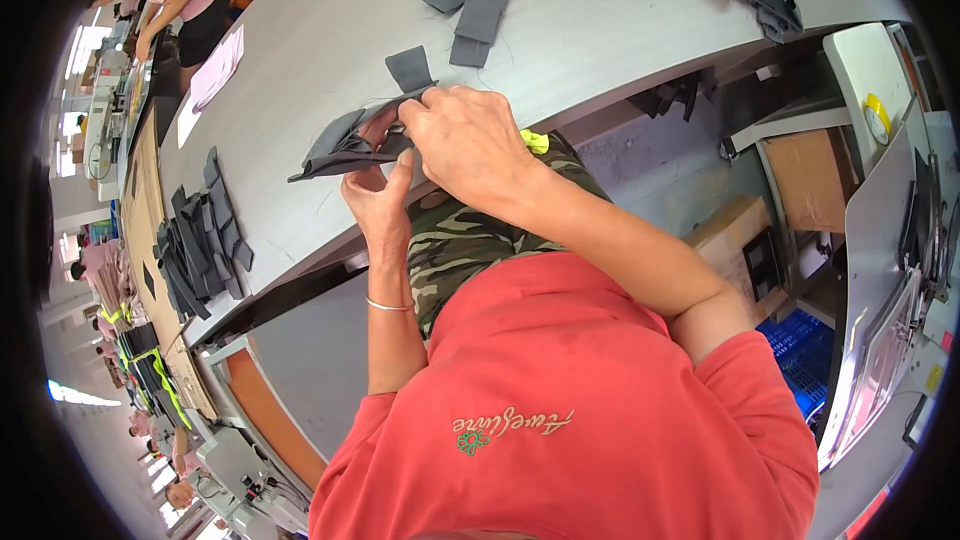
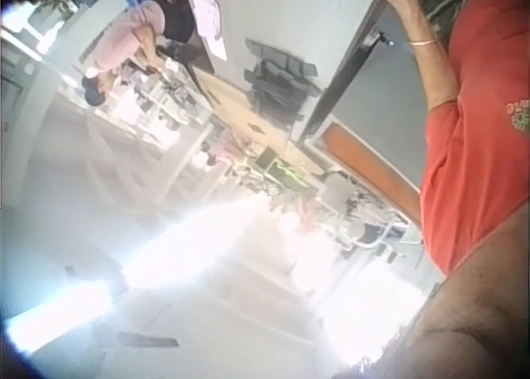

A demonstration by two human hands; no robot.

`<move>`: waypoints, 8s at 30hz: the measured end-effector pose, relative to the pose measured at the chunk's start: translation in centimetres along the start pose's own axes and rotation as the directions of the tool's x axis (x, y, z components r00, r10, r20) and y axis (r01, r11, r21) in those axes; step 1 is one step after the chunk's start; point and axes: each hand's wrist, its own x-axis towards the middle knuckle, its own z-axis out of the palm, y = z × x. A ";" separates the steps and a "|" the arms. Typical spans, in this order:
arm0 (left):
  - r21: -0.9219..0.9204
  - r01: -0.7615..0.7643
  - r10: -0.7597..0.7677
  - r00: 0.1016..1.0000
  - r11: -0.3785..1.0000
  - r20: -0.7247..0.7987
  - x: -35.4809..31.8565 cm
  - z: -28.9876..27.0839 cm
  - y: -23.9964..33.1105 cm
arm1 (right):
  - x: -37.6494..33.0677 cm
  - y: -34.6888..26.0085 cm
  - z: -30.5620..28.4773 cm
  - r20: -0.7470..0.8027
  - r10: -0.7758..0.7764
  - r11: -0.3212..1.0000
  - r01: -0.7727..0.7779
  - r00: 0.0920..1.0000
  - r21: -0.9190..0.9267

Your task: Trimming excess threads or material from black fabric pieces using small scissors at a workstation.

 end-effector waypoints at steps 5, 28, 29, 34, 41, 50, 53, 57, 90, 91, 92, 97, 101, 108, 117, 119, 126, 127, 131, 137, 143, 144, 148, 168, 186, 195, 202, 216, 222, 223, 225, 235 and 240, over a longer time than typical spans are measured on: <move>0.004 0.011 -0.011 1.000 1.000 0.012 0.3 0.4 -0.1 | 0.6 -0.1 -0.3 0.062 -0.003 1.000 0.002 0.998 0.022; -0.043 0.071 -0.066 0.991 0.997 0.115 4.7 0.7 2.3 | 1.7 4.0 -2.9 0.349 0.332 0.785 -0.462 0.876 0.414; -0.109 0.187 -0.171 0.975 0.976 0.144 5.2 0.6 2.4 | 1.3 4.6 -3.0 0.311 0.329 0.768 -0.444 0.892 0.462; -0.288 0.328 -0.276 0.939 0.900 0.207 6.3 1.3 2.0 | 1.0 6.9 -3.8 0.331 0.387 0.603 -0.508 0.861 0.615; -0.195 0.339 -0.264 0.906 0.920 0.332 6.9 2.6 2.8 | 3.6 6.5 -4.8 0.175 0.363 0.651 -0.384 0.915 0.655; -0.071 0.329 -0.271 0.866 0.942 0.420 6.8 3.0 3.3 | 7.0 6.4 -3.9 -0.099 0.076 0.973 -0.052 0.992 0.227; -0.157 0.424 -0.315 0.833 0.892 0.455 6.9 3.1 4.2 | 7.8 7.1 -3.9 -0.141 -0.019 0.989 0.039 0.990 0.140; -0.223 0.556 -0.365 0.748 0.801 0.555 7.3 2.4 4.9 | 8.3 7.5 -4.6 -0.084 -0.060 0.985 0.072 0.995 0.158; -0.122 0.610 -0.442 0.684 0.783 0.581 7.1 2.6 6.4 | 6.0 6.9 -7.9 0.086 0.185 0.736 -0.196 0.979 0.648; -0.123 0.614 -0.445 0.682 0.780 0.581 7.2 2.8 6.3 | 5.7 6.7 -7.4 0.063 0.152 0.765 -0.158 0.986 0.625; -0.089 0.578 -0.432 0.696 0.811 0.574 7.2 2.9 6.1 | 5.1 6.8 -7.0 0.067 0.154 0.765 -0.162 0.986 0.624; -0.143 0.457 -0.370 0.837 0.878 0.404 7.2 3.9 4.7 | 3.3 5.3 -5.1 -0.127 -0.032 0.871 0.090 0.991 0.484; -0.426 0.650 -0.443 0.751 0.630 0.490 7.6 3.8 6.2 | 2.5 5.3 -4.0 -0.224 -0.117 0.913 0.193 0.968 0.359; -0.305 0.379 -0.249 0.887 0.873 0.389 6.9 3.6 4.8 | 3.0 4.5 -5.7 0.060 0.032 0.863 -0.058 0.998 0.502; -0.204 0.188 -0.105 0.927 0.961 0.360 6.4 3.7 5.4 | 4.1 3.9 -6.5 0.065 0.145 0.876 -0.158 0.987 0.456; -0.160 0.181 -0.108 0.918 0.970 0.381 6.3 3.6 5.3 | 4.2 3.9 -6.1 0.028 0.162 0.900 -0.159 0.986 0.405; -0.119 0.149 -0.092 0.918 0.982 0.387 6.3 3.6 5.7 | 4.4 3.6 -5.8 -0.005 0.103 0.948 -0.096 0.995 0.302; -0.131 0.158 -0.096 0.919 0.979 0.383 6.2 3.6 5.7 | 4.4 3.7 -5.7 -0.033 0.078 0.949 -0.064 0.996 0.309; -0.124 0.185 -0.125 0.914 0.975 0.386 6.1 3.8 5.8 | 4.4 3.8 -5.8 -0.031 0.071 0.937 -0.056 0.997 0.344; -0.113 0.185 -0.129 0.913 0.976 0.387 6.1 3.7 5.8 | 4.4 3.9 -5.6 -0.055 0.048 0.929 -0.024 0.997 0.370; -0.094 0.198 -0.147 0.909 0.976 0.389 6.1 3.6 5.5 | 4.4 4.0 -5.8 -0.028 0.038 0.960 -0.029 0.999 0.277; -0.094 0.199 -0.148 0.909 0.975 0.389 6.1 3.7 5.6 | 4.3 4.0 -5.7 -0.027 0.039 0.960 -0.030 0.999 0.277; -0.213 0.244 -0.155 0.919 0.946 0.362 6.1 3.7 5.5 | 4.1 4.7 -5.4 0.104 0.262 0.659 -0.257 0.959 0.707; -0.325 0.404 -0.230 0.858 0.855 0.460 6.4 3.4 5.8 | 6.8 6.2 -4.9 0.053 0.377 0.725 -0.330 0.925 0.605; -0.363 0.349 -0.225 0.912 0.864 0.342 7.0 3.0 5.4 | 4.4 4.1 -5.8 -0.055 0.118 0.970 -0.103 0.991 0.220; -0.345 0.347 -0.223 0.909 0.872 0.351 6.9 3.1 5.3 | 4.3 4.0 -5.2 -0.149 0.047 0.983 -0.019 0.988 0.185; -0.417 0.398 -0.251 0.897 0.817 0.364 6.7 3.1 5.4 | 4.3 4.5 -5.5 -0.130 0.039 0.981 -0.013 0.991 0.195; -0.432 0.402 -0.204 0.878 0.808 0.434 6.7 2.8 5.3 | 4.9 4.8 -5.4 0.133 0.366 0.689 -0.364 0.921 0.627; -0.466 0.455 -0.173 0.831 0.759 0.529 6.8 2.8 5.6 | 4.6 5.2 -5.2 0.149 0.372 0.657 -0.373 0.916 0.655; -0.527 0.486 -0.164 0.824 0.698 0.543 6.8 2.8 5.7 | 4.6 5.1 -5.4 0.148 0.370 0.658 -0.370 0.917 0.656; -0.529 0.515 -0.180 0.809 0.674 0.559 6.7 2.8 5.7 | 4.6 5.2 -5.8 0.101 0.352 0.720 -0.338 0.931 0.606; -0.445 0.506 -0.269 0.827 0.739 0.494 6.4 3.1 5.7 | 3.5 7.3 -5.8 0.086 0.347 0.648 -0.306 0.934 0.698; -0.359 0.417 -0.279 0.883 0.835 0.377 6.2 2.8 6.0 | 4.0 7.7 -7.0 -0.117 0.527 0.645 -0.307 0.842 0.700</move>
